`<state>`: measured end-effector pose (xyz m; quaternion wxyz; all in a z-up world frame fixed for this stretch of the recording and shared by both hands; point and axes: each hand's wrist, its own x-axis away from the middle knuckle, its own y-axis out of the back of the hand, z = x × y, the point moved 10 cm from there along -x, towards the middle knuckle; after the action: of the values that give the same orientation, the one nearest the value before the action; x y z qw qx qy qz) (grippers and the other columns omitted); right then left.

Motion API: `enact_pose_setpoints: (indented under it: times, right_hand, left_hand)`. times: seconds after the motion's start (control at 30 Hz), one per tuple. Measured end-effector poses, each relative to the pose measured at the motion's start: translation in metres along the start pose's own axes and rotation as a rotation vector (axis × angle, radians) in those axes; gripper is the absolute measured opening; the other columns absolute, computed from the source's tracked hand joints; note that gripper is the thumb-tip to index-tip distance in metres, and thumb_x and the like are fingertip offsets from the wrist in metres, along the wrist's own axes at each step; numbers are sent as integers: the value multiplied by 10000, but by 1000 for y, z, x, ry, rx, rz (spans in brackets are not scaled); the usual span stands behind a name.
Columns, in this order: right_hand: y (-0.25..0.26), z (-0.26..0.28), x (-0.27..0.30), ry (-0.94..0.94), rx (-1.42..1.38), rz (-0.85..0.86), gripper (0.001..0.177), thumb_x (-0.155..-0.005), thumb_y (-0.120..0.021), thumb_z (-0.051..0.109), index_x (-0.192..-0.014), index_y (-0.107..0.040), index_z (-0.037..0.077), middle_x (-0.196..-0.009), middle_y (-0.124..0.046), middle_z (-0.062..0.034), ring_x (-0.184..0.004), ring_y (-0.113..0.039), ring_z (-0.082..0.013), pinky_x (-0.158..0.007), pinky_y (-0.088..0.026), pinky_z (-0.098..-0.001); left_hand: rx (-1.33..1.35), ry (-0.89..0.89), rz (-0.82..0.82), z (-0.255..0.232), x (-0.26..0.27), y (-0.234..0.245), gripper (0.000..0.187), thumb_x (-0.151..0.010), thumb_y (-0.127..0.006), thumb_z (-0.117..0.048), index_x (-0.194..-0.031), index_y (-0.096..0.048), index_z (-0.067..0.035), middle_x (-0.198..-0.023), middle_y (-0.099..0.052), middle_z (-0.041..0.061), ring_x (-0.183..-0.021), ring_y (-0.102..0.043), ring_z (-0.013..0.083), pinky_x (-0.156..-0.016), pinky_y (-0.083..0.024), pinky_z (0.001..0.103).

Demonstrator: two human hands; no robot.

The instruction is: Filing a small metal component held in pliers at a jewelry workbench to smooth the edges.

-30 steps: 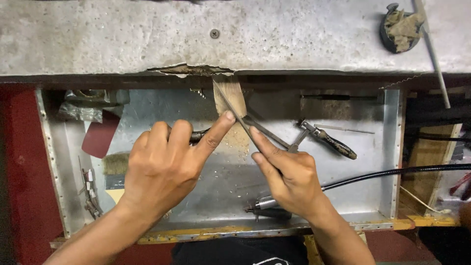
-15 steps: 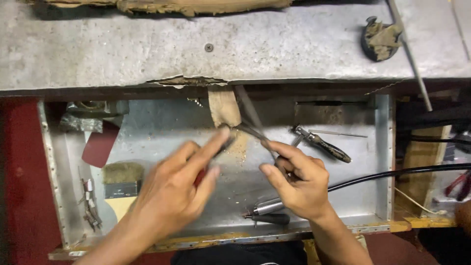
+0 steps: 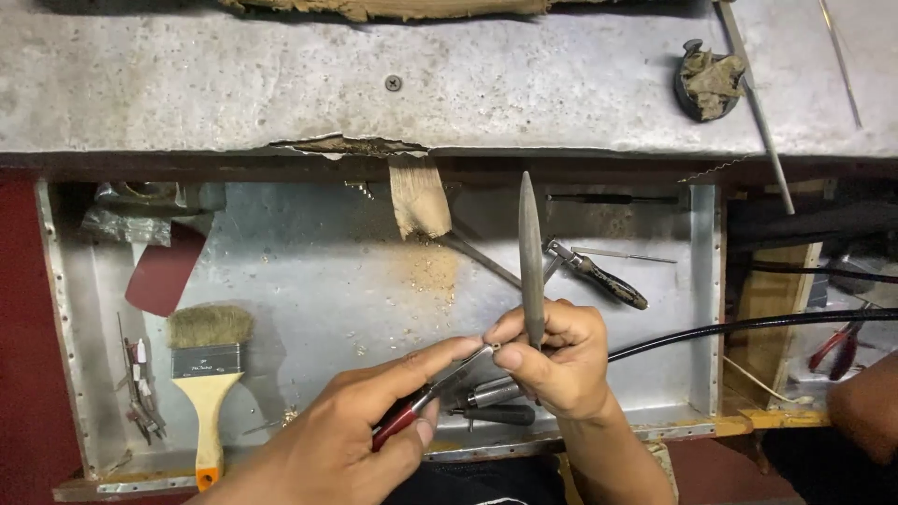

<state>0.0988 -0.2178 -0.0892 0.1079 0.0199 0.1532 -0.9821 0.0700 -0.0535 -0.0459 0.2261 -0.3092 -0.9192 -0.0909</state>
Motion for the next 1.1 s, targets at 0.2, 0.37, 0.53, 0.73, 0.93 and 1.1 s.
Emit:
enact_pose_setpoints:
  times: [0.2, 0.37, 0.53, 0.73, 0.93, 1.1]
  right_hand:
    - [-5, -14, 2, -104, -160, 31, 213, -952, -726, 127, -969, -663, -76, -514, -518, -66, -313, -423, -87, -263, -311, -196]
    - [-4, -28, 6, -173, -257, 58, 193, -981, -674, 110, -984, -628, -77, -500, -453, -28, -306, -346, -63, -249, -300, -203]
    - [-9, -30, 5, -180, -353, 70, 178, -1003, -660, 114, -1001, -615, -57, -479, -387, -14, -304, -301, -63, -261, -273, -206]
    - [-7, 2, 0, 24, 456, -144, 248, -899, -749, 139, -1041, -715, -62, -601, -537, 5, -478, -452, -59, -393, -380, -204]
    - [-17, -1, 23, 213, 542, -165, 477, -1003, -607, -5, -1461, -477, 9, -577, -604, -74, -418, -526, -95, -401, -491, -184]
    - [-12, -32, 30, 24, 316, -160, 431, -1049, -538, 81, -1475, -493, 35, -504, -457, -42, -378, -443, -121, -334, -389, -214]
  left_hand:
    - [-52, 218, 16, 15, 3, -1, 689, -845, -578, -222, -1503, -602, -425, -996, -831, -147, -688, -629, 32, -753, -524, 192]
    - [-6, 92, 25, 4, 2, -2, 699, -859, -553, -171, -1541, -562, -327, -847, -751, -81, -600, -570, 60, -650, -508, 243]
    - [-39, 136, 62, 4, 2, -1, 713, -864, -534, -221, -1559, -546, -380, -837, -745, -104, -605, -551, 80, -649, -500, 256]
    - [-254, -99, -122, -11, -5, 17, 658, -908, -527, -152, -1559, -504, -243, -596, -637, 3, -445, -491, 169, -463, -452, 362]
    - [-309, -215, -365, -13, -16, 50, 584, -975, -520, -180, -1554, -451, -208, -780, -719, 72, -518, -566, 234, -584, -475, 384]
    - [-254, -243, -361, -15, -18, 58, 561, -996, -470, -227, -1553, -401, -218, -1494, -621, 107, -958, -778, 288, -818, -547, 386]
